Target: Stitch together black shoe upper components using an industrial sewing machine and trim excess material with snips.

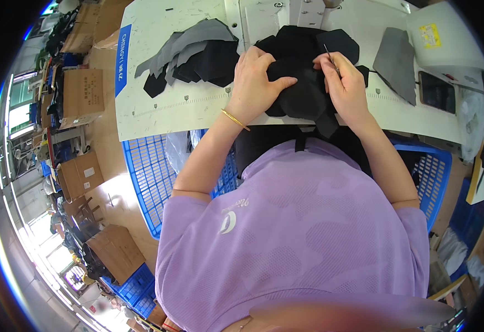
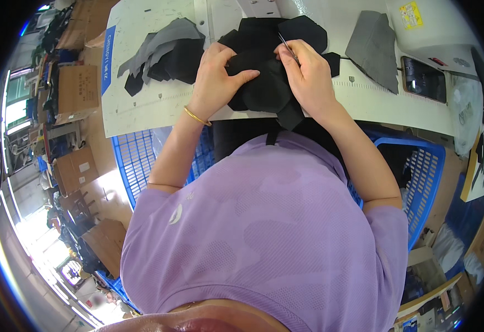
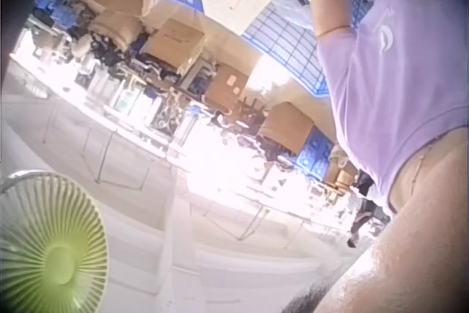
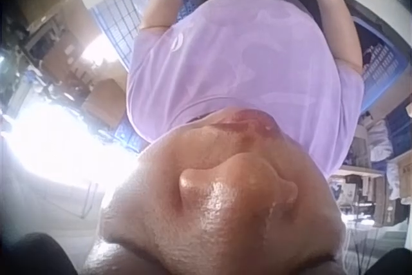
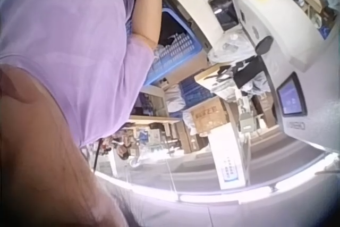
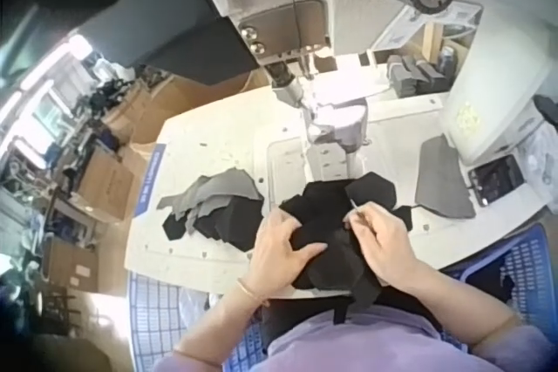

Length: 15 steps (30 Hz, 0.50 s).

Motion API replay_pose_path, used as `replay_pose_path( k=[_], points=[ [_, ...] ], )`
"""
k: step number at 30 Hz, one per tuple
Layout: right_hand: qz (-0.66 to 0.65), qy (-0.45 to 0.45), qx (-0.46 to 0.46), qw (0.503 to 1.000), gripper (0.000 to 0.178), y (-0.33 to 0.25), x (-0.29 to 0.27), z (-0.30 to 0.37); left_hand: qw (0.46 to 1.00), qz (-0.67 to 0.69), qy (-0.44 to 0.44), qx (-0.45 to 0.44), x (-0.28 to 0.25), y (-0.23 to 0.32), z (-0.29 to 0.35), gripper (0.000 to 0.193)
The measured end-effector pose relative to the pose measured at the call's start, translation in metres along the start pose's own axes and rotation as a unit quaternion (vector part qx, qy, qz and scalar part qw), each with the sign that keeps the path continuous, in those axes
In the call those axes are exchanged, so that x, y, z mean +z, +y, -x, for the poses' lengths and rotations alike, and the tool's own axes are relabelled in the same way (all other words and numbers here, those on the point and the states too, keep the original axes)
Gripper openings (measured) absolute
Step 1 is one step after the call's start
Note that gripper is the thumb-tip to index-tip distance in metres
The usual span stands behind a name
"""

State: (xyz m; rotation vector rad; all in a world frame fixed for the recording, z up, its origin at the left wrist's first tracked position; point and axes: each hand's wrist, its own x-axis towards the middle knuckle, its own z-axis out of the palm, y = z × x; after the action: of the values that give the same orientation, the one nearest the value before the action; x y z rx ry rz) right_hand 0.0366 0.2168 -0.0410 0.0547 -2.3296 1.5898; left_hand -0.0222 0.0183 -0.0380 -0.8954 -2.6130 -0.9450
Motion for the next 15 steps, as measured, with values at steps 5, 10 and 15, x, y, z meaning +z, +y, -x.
replay_pose_path(
  k=[5, 10, 15],
  points=[
    [0.046, -0.006, -0.011, 0.999, 0.020, 0.008, -0.001, -0.003, 0.940, 0.274, 0.114, -0.167, -0.004, 0.003, 0.002, 0.025],
    [0.071, 0.008, -0.049, 0.996, 0.020, 0.005, -0.003, -0.004, 0.800, 0.515, 0.188, -0.241, -0.017, 0.013, -0.007, 0.013],
    [-0.162, 0.024, 0.068, 0.984, 0.023, -0.032, -0.005, -0.012, 0.750, 0.580, 0.191, -0.256, -0.014, 0.030, -0.006, 0.013]
  ],
)
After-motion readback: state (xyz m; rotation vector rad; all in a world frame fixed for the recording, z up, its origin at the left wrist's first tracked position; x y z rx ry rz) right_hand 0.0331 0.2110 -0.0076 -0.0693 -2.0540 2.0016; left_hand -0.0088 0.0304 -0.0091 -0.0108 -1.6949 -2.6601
